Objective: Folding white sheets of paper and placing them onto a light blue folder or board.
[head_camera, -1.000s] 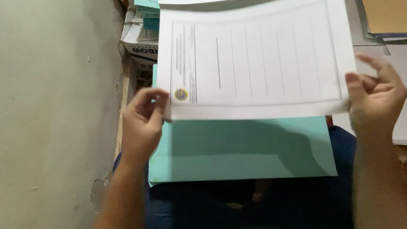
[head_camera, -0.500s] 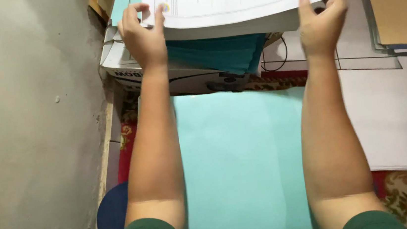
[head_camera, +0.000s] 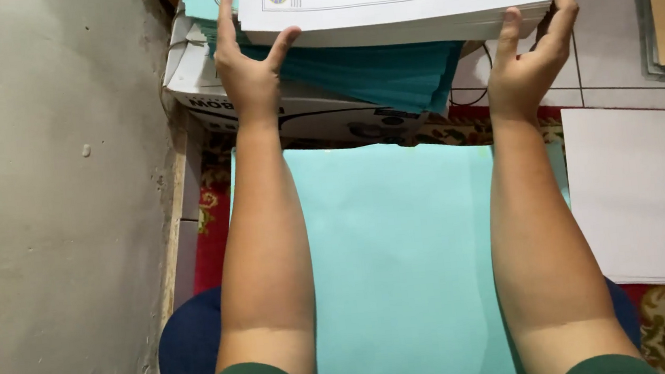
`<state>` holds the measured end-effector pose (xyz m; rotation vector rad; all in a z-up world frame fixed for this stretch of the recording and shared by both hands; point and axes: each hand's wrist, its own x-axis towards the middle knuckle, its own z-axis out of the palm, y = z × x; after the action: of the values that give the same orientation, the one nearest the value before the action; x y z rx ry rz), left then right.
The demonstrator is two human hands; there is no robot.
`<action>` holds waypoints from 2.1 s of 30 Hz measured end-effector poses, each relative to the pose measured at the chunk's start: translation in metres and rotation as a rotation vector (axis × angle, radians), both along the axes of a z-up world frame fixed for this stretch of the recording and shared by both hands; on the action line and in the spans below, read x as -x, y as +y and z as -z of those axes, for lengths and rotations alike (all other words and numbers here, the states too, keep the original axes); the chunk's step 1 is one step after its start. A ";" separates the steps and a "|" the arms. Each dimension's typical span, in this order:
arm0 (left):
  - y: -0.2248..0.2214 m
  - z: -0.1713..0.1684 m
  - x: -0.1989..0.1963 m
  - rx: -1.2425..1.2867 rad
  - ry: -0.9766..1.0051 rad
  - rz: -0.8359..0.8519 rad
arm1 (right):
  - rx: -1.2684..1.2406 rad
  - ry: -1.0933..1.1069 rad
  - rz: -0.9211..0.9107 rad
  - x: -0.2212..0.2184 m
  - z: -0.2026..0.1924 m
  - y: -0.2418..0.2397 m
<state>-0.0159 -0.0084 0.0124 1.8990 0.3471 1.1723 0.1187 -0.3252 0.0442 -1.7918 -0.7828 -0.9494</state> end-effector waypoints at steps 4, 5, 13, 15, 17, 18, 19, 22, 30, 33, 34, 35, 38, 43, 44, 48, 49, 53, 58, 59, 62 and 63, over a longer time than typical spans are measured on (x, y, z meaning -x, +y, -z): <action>-0.003 -0.003 -0.005 0.051 -0.033 -0.011 | -0.041 -0.023 -0.021 0.004 -0.005 0.005; -0.004 -0.005 -0.006 0.068 -0.040 0.001 | -0.058 -0.013 -0.025 0.004 -0.005 0.006; -0.005 0.002 -0.012 0.025 -0.022 -0.083 | -0.094 0.040 -0.073 -0.001 0.009 0.005; -0.006 -0.001 -0.012 0.023 -0.009 -0.069 | -0.091 0.062 -0.033 -0.003 0.013 0.005; -0.005 -0.001 -0.011 0.011 -0.012 -0.059 | -0.096 0.062 -0.037 -0.005 0.014 0.003; -0.005 0.000 -0.011 0.001 -0.016 -0.050 | -0.101 0.060 -0.043 -0.005 0.015 0.002; -0.004 0.000 -0.011 0.003 -0.016 -0.046 | -0.099 0.061 -0.039 -0.006 0.016 0.002; -0.003 0.001 -0.010 0.004 -0.029 -0.026 | -0.183 0.069 -0.128 -0.006 0.017 0.004; -0.003 -0.001 -0.009 0.013 -0.020 -0.013 | -0.152 0.071 -0.040 -0.006 0.021 0.005; -0.004 -0.002 -0.009 0.005 -0.036 -0.026 | -0.148 0.080 -0.010 -0.005 0.020 0.004; -0.003 -0.001 -0.010 0.003 -0.035 -0.021 | -0.149 0.080 -0.005 -0.004 0.018 0.005; -0.003 0.000 -0.010 0.001 -0.028 -0.019 | -0.165 0.062 -0.043 -0.004 0.017 0.006; -0.002 0.015 -0.015 -0.151 0.041 -0.158 | -0.236 0.076 -0.075 -0.007 0.024 -0.002; -0.066 -0.025 -0.012 -0.506 -0.123 -0.439 | -0.242 0.014 0.006 0.043 -0.024 -0.035; -0.095 -0.040 -0.010 -0.599 -0.205 -0.251 | -0.107 -0.021 -0.018 0.061 -0.033 -0.048; -0.227 -0.030 -0.008 -0.769 -0.280 0.260 | 0.111 0.124 0.084 0.106 0.004 -0.149; -0.257 -0.026 -0.003 -0.765 -0.294 0.280 | 0.111 0.121 0.107 0.117 0.018 -0.184; -0.345 -0.007 0.014 -0.467 0.042 0.476 | 0.305 0.536 0.360 0.127 0.107 -0.311; -0.371 0.027 0.006 -0.419 0.333 0.485 | 0.566 1.052 0.477 0.111 0.206 -0.389; -0.371 0.022 0.010 -0.448 0.344 0.469 | 0.660 1.082 0.487 0.115 0.195 -0.383; -0.370 0.016 0.013 -0.473 0.362 0.447 | 0.792 1.133 0.446 0.125 0.132 -0.343; -0.369 0.016 0.012 -0.462 0.367 0.452 | 0.834 1.156 0.409 0.130 0.105 -0.328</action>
<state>-0.0283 -0.3775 -0.0034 2.4345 -0.1792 0.6305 -0.0112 -0.6535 -0.0611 -2.7907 -0.0029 0.3816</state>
